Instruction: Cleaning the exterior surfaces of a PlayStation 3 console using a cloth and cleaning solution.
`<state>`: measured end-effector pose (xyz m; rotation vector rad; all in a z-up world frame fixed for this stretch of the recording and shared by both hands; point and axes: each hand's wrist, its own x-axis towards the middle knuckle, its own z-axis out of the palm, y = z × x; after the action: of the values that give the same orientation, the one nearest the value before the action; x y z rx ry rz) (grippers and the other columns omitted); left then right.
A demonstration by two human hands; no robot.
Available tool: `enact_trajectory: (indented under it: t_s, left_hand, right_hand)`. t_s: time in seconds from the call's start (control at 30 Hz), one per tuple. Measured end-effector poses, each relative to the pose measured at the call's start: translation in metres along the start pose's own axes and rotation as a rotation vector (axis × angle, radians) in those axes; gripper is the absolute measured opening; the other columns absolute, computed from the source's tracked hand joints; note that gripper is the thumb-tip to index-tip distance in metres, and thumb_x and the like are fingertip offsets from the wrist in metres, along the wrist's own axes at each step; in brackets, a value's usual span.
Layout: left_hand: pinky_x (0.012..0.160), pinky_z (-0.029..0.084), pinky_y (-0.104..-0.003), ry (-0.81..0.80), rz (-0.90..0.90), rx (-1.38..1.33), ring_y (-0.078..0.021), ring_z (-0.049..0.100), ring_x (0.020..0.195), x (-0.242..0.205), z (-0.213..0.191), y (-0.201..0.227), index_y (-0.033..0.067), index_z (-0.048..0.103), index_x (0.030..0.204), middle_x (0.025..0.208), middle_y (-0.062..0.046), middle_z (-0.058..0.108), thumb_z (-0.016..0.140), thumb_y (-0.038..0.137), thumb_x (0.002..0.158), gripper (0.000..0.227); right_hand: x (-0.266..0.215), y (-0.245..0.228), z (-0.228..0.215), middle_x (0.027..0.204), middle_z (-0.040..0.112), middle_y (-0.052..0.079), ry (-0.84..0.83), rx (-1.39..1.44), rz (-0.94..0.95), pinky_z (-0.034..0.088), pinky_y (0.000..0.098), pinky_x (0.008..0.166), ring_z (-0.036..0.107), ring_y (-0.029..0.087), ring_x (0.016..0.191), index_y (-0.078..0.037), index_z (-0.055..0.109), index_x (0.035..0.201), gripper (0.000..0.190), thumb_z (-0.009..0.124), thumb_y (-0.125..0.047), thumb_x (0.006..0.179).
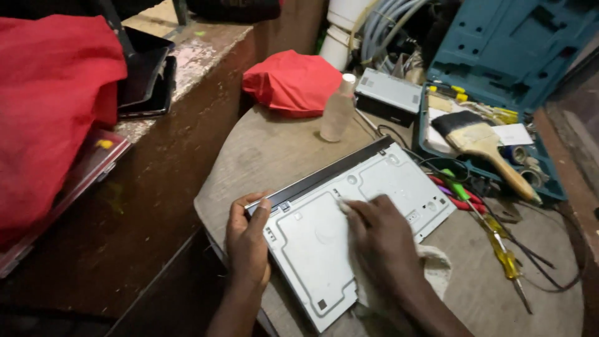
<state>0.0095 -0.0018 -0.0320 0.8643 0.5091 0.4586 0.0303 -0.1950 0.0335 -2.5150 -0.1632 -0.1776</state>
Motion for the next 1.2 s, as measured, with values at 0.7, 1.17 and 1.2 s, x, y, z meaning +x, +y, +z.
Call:
enact_trajectory:
  t_s: [0.7, 1.17, 1.2]
  left_hand:
    - [0.085, 0.062, -0.040, -0.040, 0.064, -0.069, -0.0314, 0.077, 0.095, 0.009, -0.006, -0.016, 0.0022, 0.072, 0.113, 0.111, -0.023, 0.081, 0.056, 0.029, 0.103, 0.033]
    - [0.081, 0.058, -0.036, -0.017, 0.074, 0.024, -0.0210, 0.071, 0.094, -0.006, 0.002, 0.003, 0.0049, 0.076, 0.101, 0.116, -0.014, 0.083, 0.058, 0.031, 0.102, 0.031]
    - [0.084, 0.059, -0.037, -0.003, 0.056, 0.063, -0.0211, 0.072, 0.098, -0.010, 0.002, 0.009, 0.0049, 0.075, 0.101, 0.121, -0.013, 0.084, 0.056, 0.030, 0.102, 0.032]
  right_hand:
    - [-0.013, -0.011, -0.008, 0.078, 0.062, 0.007, -0.090, -0.245, -0.100, 0.043, 0.0494, 0.068, 0.059, 0.028, 0.080, -0.017, 0.064, 0.070, 0.047, 0.055, -0.044, 0.107]
    - [-0.021, -0.050, -0.015, 0.087, 0.065, 0.007, -0.116, -0.094, 0.091, 0.044, 0.0488, 0.074, 0.060, 0.027, 0.087, -0.017, 0.079, 0.099, 0.036, 0.054, -0.041, 0.107]
    - [-0.012, -0.071, -0.014, 0.092, 0.064, 0.004, -0.107, 0.098, 0.210, 0.043, 0.0431, 0.077, 0.058, 0.023, 0.090, -0.019, 0.086, 0.113, 0.031, 0.058, -0.031, 0.106]
